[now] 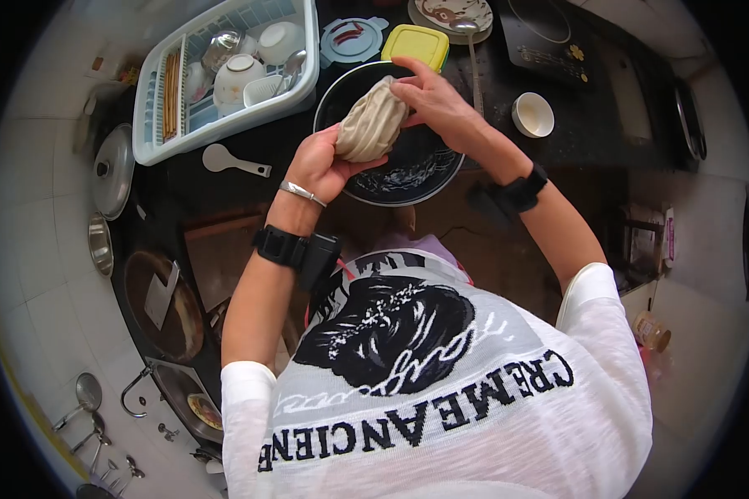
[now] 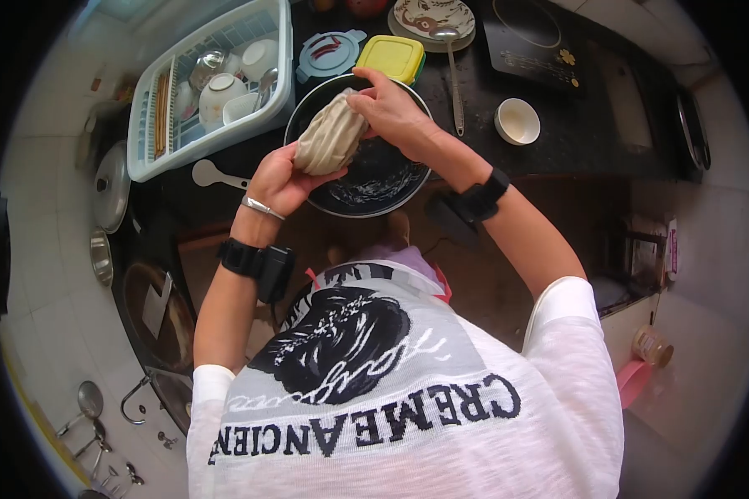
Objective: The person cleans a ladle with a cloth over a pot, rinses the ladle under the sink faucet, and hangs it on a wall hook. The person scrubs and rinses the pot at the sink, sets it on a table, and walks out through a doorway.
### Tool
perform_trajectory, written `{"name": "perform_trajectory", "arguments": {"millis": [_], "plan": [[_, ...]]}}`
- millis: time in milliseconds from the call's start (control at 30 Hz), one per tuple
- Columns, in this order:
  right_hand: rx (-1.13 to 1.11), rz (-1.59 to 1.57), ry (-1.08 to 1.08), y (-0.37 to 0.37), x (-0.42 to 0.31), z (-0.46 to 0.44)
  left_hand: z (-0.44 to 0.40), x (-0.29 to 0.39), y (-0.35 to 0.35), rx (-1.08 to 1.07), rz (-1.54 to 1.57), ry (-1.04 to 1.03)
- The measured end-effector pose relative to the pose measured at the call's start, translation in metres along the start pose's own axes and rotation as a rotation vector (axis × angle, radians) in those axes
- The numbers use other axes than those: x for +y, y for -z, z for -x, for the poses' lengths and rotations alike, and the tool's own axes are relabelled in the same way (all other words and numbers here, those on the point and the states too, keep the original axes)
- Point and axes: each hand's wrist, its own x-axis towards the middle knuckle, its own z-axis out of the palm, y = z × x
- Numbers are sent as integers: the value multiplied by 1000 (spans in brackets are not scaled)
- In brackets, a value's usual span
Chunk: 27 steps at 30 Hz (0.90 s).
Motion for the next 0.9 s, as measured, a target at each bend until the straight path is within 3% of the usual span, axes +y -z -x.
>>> {"name": "perform_trajectory", "arguments": {"millis": [67,133,200,267,367,400,467,500,533,600,800,900], "plan": [[23,251,-55,2,12,-5,3,0,-6,-43,-15,-101],[-82,181,-116,7,20,-4,6,1,-12,-70,38,-107],[-203,-124,-272,8,23,-9,6,2,-11,-91,92,-115],[-220,-235,-282,3,22,-8,2,3,-8,-106,121,-127],[-89,90,10,-9,22,-8,0,7,-6,-35,60,4],[-89,88,12,-13,23,-8,-2,5,-6,-35,58,3],[-87,462,472,-21,27,-10,-8,-1,-5,170,-67,44],[-42,607,414,-28,20,0,-10,-2,-5,218,-93,53],[-103,780,599,-30,8,12,-15,-5,0,213,-98,57],[-71,883,458,-37,9,16,-23,-8,10,99,-130,24],[-167,893,421,-33,16,13,-35,-22,20,176,-144,37],[-117,884,500,-31,24,9,-42,-25,26,32,-109,110]]}}
